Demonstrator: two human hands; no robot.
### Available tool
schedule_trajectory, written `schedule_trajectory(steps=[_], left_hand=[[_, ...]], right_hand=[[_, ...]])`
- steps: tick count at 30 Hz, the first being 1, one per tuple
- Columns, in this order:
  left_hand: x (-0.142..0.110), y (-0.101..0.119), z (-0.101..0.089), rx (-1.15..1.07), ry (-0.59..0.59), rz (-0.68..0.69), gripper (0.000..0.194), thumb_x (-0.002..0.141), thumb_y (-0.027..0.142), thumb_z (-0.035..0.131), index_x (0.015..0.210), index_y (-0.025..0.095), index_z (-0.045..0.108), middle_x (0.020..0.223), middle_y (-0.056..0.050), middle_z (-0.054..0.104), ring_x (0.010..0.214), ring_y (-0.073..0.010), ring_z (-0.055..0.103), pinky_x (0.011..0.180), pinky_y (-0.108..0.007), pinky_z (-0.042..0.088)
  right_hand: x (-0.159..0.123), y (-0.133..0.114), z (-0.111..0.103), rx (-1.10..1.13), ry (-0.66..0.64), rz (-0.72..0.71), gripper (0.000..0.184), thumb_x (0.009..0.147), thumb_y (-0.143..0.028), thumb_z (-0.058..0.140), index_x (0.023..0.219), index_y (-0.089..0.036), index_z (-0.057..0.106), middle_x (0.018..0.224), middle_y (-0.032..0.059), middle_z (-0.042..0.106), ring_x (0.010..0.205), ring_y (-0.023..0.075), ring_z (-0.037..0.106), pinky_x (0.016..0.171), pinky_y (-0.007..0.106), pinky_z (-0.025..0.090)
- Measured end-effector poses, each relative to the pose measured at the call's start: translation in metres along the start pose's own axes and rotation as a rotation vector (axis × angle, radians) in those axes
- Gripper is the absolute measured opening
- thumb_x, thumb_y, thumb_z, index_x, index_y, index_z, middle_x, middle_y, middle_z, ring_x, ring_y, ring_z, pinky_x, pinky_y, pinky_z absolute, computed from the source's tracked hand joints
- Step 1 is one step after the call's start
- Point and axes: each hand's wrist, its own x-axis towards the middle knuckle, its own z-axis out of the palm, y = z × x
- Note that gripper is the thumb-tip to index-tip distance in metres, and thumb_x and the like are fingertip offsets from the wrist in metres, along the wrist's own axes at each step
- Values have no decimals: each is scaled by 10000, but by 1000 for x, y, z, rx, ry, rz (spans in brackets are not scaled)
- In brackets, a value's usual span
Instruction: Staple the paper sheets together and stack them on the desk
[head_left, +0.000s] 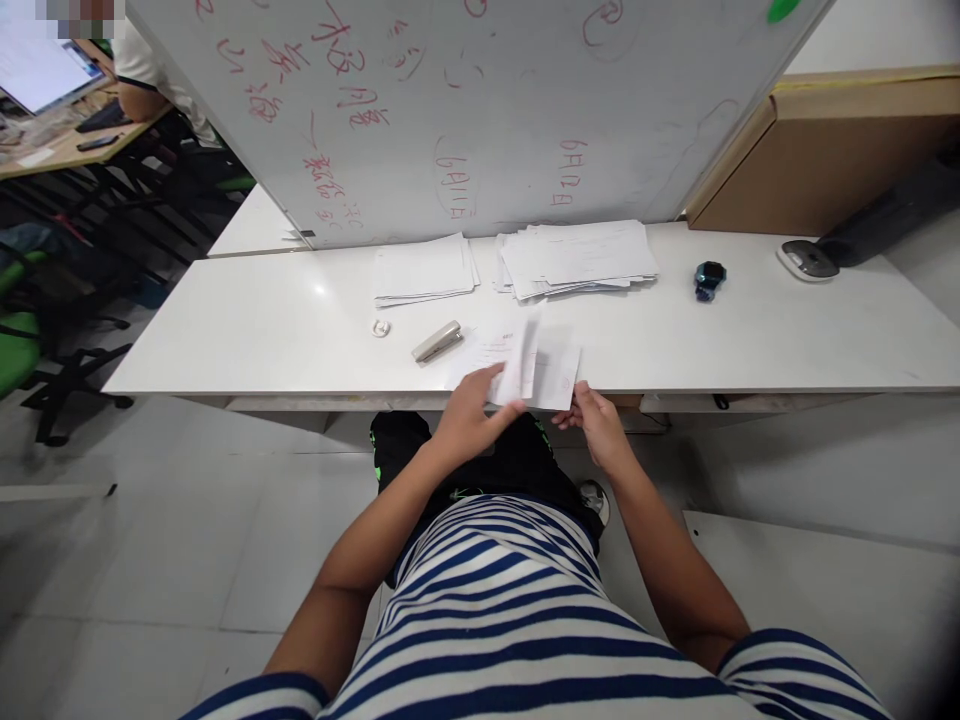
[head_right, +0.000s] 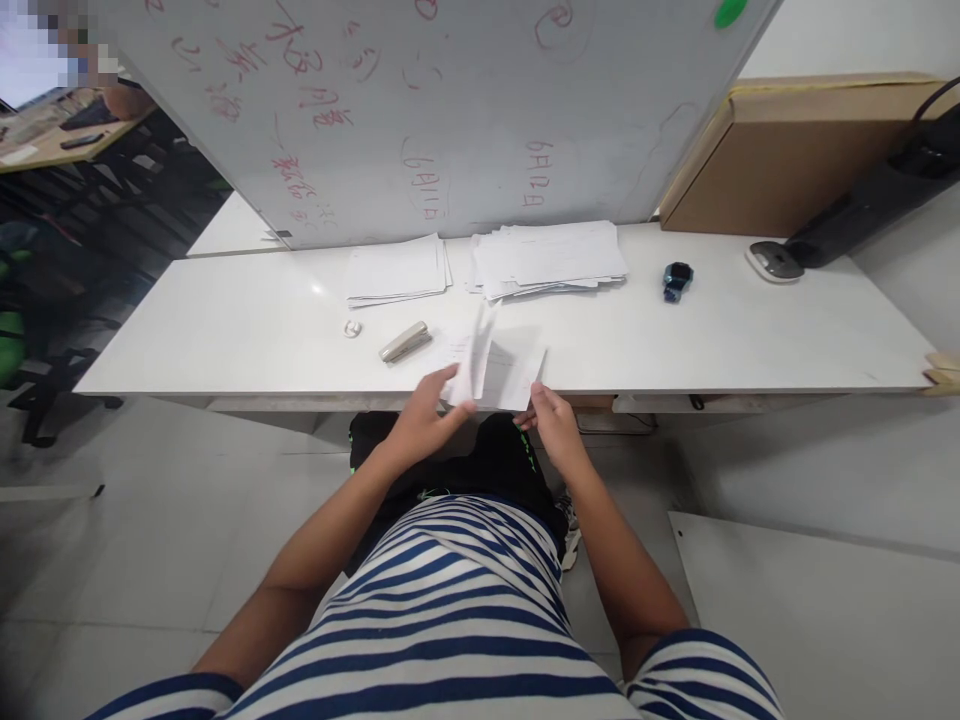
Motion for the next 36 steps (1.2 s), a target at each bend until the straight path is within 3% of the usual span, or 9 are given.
schedule_trajectory(steps=[3, 5, 8, 12, 18, 22, 25, 30, 36], left_hand=[[-5, 4, 10, 133, -218, 131, 628, 833, 585, 515, 1355, 248, 431, 1457, -90, 408, 1373, -283, 315, 1115, -464, 292], [-7, 4, 13, 167, -262, 148, 575, 869, 577, 455, 1342, 250, 446, 1469, -86, 391, 1377, -269, 315, 1112, -464, 301], [-5, -1, 9, 177, -194, 183, 462, 916, 505, 415, 1284, 238, 498, 1419, -81, 459, 1327, -227, 398, 1089, -417, 351], [2, -17, -6, 258, 12, 197, 349, 934, 413, 427, 1207, 233, 550, 1333, -76, 542, 1253, -214, 476, 1052, -408, 390], [20, -58, -23, 444, 238, 19, 413, 923, 423, 420, 1259, 202, 514, 1375, -124, 488, 1339, -285, 357, 1083, -487, 312], [41, -84, -26, 454, 262, -108, 506, 928, 423, 369, 1345, 145, 440, 1436, -166, 407, 1387, -316, 261, 1100, -524, 257], [52, -95, -29, 454, 215, -128, 461, 948, 370, 304, 1347, 193, 454, 1427, -125, 436, 1386, -285, 275, 1114, -527, 224], [56, -96, -37, 487, 174, -136, 411, 951, 383, 295, 1287, 294, 514, 1436, -59, 438, 1404, -285, 230, 1118, -582, 123], [73, -88, -42, 456, 220, -131, 435, 965, 414, 232, 1213, 280, 563, 1402, -49, 477, 1384, -268, 269, 1119, -581, 104]], right_hand=[[-1, -4, 2, 177, -21, 77, 625, 815, -707, 404, 1129, -189, 558, 788, 48, 666, 627, 174, 656, 584, 292, 534], [-3, -8, 2, 183, -8, 89, 571, 808, -655, 490, 1171, -215, 525, 827, 32, 668, 632, 160, 668, 613, 285, 548], [-4, -10, 4, 134, 28, 122, 501, 755, -518, 657, 1129, -216, 516, 764, 1, 661, 627, 155, 676, 623, 269, 553], [-1, -8, 5, 107, 52, 135, 465, 719, -410, 708, 1080, -192, 511, 667, -19, 653, 591, 146, 664, 600, 255, 547], [4, 2, 3, 88, 123, 121, 343, 705, -337, 682, 971, -186, 525, 573, -42, 625, 478, 124, 614, 491, 228, 505], [5, 4, 3, 59, 140, 152, 264, 715, -314, 653, 910, -188, 528, 559, -23, 629, 446, 126, 597, 448, 224, 478], [6, 3, 3, 67, 159, 151, 254, 703, -304, 656, 892, -193, 527, 550, -23, 627, 436, 123, 586, 438, 221, 468], [7, 0, 1, 89, 157, 144, 275, 688, -310, 672, 888, -193, 523, 525, -34, 609, 440, 120, 579, 448, 218, 465], [7, 2, 0, 93, 158, 128, 304, 675, -339, 676, 890, -192, 520, 543, -38, 601, 440, 126, 581, 457, 233, 466]])
